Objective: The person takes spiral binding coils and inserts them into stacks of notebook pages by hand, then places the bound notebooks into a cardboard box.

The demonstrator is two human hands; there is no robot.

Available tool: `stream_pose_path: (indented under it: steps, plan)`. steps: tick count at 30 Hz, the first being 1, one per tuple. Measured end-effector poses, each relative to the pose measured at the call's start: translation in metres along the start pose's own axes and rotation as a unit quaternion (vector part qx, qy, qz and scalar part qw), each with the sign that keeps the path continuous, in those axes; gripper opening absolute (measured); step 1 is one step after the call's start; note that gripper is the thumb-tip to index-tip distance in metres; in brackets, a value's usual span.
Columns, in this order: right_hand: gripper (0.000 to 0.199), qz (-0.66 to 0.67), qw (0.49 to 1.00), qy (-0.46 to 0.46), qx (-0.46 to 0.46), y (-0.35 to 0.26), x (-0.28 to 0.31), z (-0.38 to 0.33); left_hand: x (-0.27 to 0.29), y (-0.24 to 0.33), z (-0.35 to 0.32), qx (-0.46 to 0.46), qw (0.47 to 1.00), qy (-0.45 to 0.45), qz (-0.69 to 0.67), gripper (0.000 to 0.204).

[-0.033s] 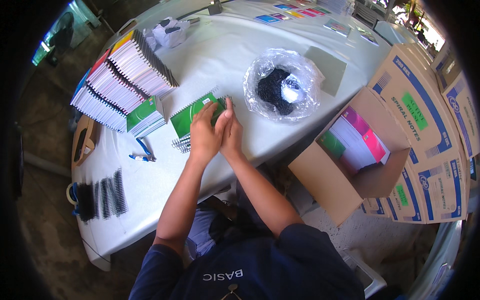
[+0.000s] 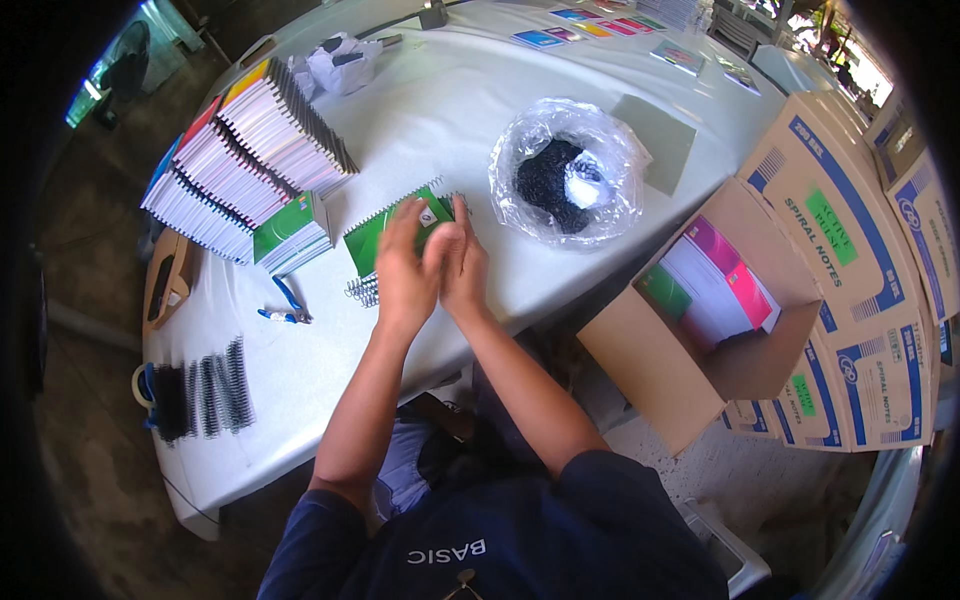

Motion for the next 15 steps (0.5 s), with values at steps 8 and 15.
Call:
stream_pose_path:
  steps: [8, 15]
  plan:
    - [0.027, -0.041, 0.997, 0.060, -0.014, -0.005, 0.008, -0.001, 0.006, -0.089, -0.024, 0.175, 0.983, 0.054, -0.031, 0.028]
    - [0.038, -0.054, 0.996, 0.069, -0.013, 0.000, 0.013, -0.001, 0.026, -0.116, -0.014, 0.192, 0.979, 0.059, -0.039, 0.014]
Point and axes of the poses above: each hand's wrist, its own z-axis towards the middle knuckle, its own x-axis out of the back of the hand, y = z × x, the point moved 10 cm from there along z, towards the middle knuckle, and after that the axes turned 2 degrees about -y, right-handed, at the moved point
